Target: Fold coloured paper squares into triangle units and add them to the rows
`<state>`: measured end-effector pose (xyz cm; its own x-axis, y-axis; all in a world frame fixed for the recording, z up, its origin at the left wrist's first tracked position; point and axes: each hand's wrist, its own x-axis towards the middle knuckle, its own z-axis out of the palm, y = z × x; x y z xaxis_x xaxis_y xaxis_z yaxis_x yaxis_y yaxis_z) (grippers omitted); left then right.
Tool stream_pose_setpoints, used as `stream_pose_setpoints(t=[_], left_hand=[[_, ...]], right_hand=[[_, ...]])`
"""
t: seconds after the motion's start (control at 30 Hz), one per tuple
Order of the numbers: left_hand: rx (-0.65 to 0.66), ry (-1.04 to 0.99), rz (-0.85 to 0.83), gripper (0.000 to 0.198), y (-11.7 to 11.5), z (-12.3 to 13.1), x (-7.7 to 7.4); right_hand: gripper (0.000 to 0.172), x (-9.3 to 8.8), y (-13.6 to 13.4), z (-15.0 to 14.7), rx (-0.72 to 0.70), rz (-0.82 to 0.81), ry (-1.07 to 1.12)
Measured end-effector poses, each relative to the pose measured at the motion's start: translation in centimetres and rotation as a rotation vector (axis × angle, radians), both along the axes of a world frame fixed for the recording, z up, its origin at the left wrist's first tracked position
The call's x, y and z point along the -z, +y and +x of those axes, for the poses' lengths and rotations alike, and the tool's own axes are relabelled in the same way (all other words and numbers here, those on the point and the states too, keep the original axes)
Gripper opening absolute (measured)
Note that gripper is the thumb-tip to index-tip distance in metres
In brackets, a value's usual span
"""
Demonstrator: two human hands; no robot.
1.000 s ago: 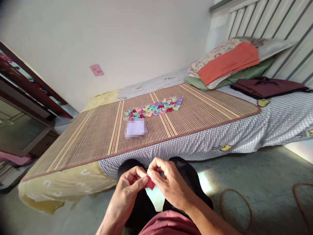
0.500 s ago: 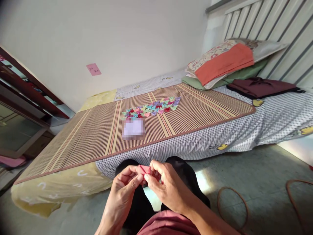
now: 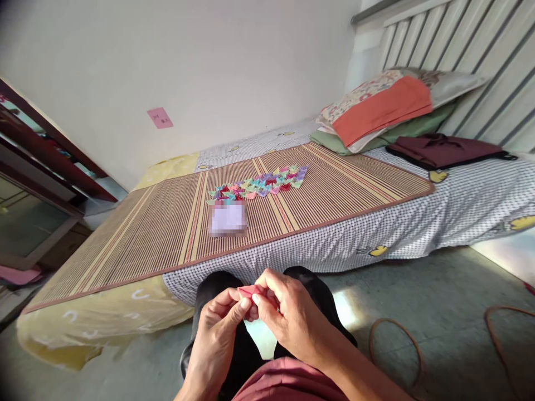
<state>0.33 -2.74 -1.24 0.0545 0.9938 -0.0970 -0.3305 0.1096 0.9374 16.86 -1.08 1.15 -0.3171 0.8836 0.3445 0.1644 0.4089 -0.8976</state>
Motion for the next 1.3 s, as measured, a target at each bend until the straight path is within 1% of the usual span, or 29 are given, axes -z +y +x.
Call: stream_pose_setpoints(t=[0.1,0.13,0.2,0.27,0.33,0.4,0.5,0.6,0.67,0.73,0.83,0.9,1.0,1.2,1.3], left_hand=[[-0.007,0.172,0.019,0.025,0.3,-0.8,-0.6],[-0.021,0.223,0.027,0.027,0.3,-1.1,-0.8],[-0.030,0.280,0.044,0.038,0.3,-1.5,-1.3],[0.012,0.271,0.046,0.039,0.1,-1.6,-1.7],[0.067,0.232,0.040,0.032,0.1,-1.5,-2.0],[0.091,0.205,0.042,0.026,0.1,-1.3,-2.1],[0.058,0.177,0.066,0.023,0.1,-1.1,-2.1],[0.014,0.135,0.104,0.019,0.0,-0.9,-2.0],[-0.015,0.103,0.123,0.015,-0.1,-0.9,-1.9],[-0.038,0.095,0.149,0.011,-0.1,-1.0,-1.8],[-0.071,0.144,0.215,0.008,-0.1,-1.1,-1.5],[-0.083,0.169,0.260,0.007,0.0,-1.2,-1.5],[-0.080,0.170,0.320,0.006,-0.1,-1.2,-1.6],[-0.091,0.252,0.498,0.017,-0.2,-1.4,-2.0],[-0.101,0.264,0.504,0.018,-0.1,-1.5,-2.0]], right_hand=[[0.018,0.2,0.1,0.5,0.062,0.086,-0.111],[0.017,0.3,0.1,0.6,0.074,0.115,-0.144],[0.017,0.4,0.1,0.7,0.087,0.156,-0.195],[0.017,0.6,0.1,0.7,0.099,0.198,-0.230],[0.017,0.9,0.0,0.5,0.114,0.247,-0.265],[0.018,1.1,0.0,0.2,0.128,0.320,-0.285],[0.020,1.3,-0.1,-0.2,0.159,0.418,-0.239],[0.015,1.4,-0.3,-0.7,0.243,0.461,-0.147],[0.014,1.4,-0.5,-1.0,0.265,0.449,-0.086],[0.015,1.2,-0.7,-1.3,0.244,0.393,-0.008],[0.015,1.0,-0.9,-1.5,0.233,0.298,0.096],[0.016,0.8,-0.9,-1.5,0.234,0.279,0.141],[0.015,0.7,-0.8,-1.4,0.229,0.275,0.184],[0.016,0.7,-0.6,-1.4,0.230,0.303,0.199],[0.016,0.6,-0.6,-1.4,0.240,0.344,0.173]])
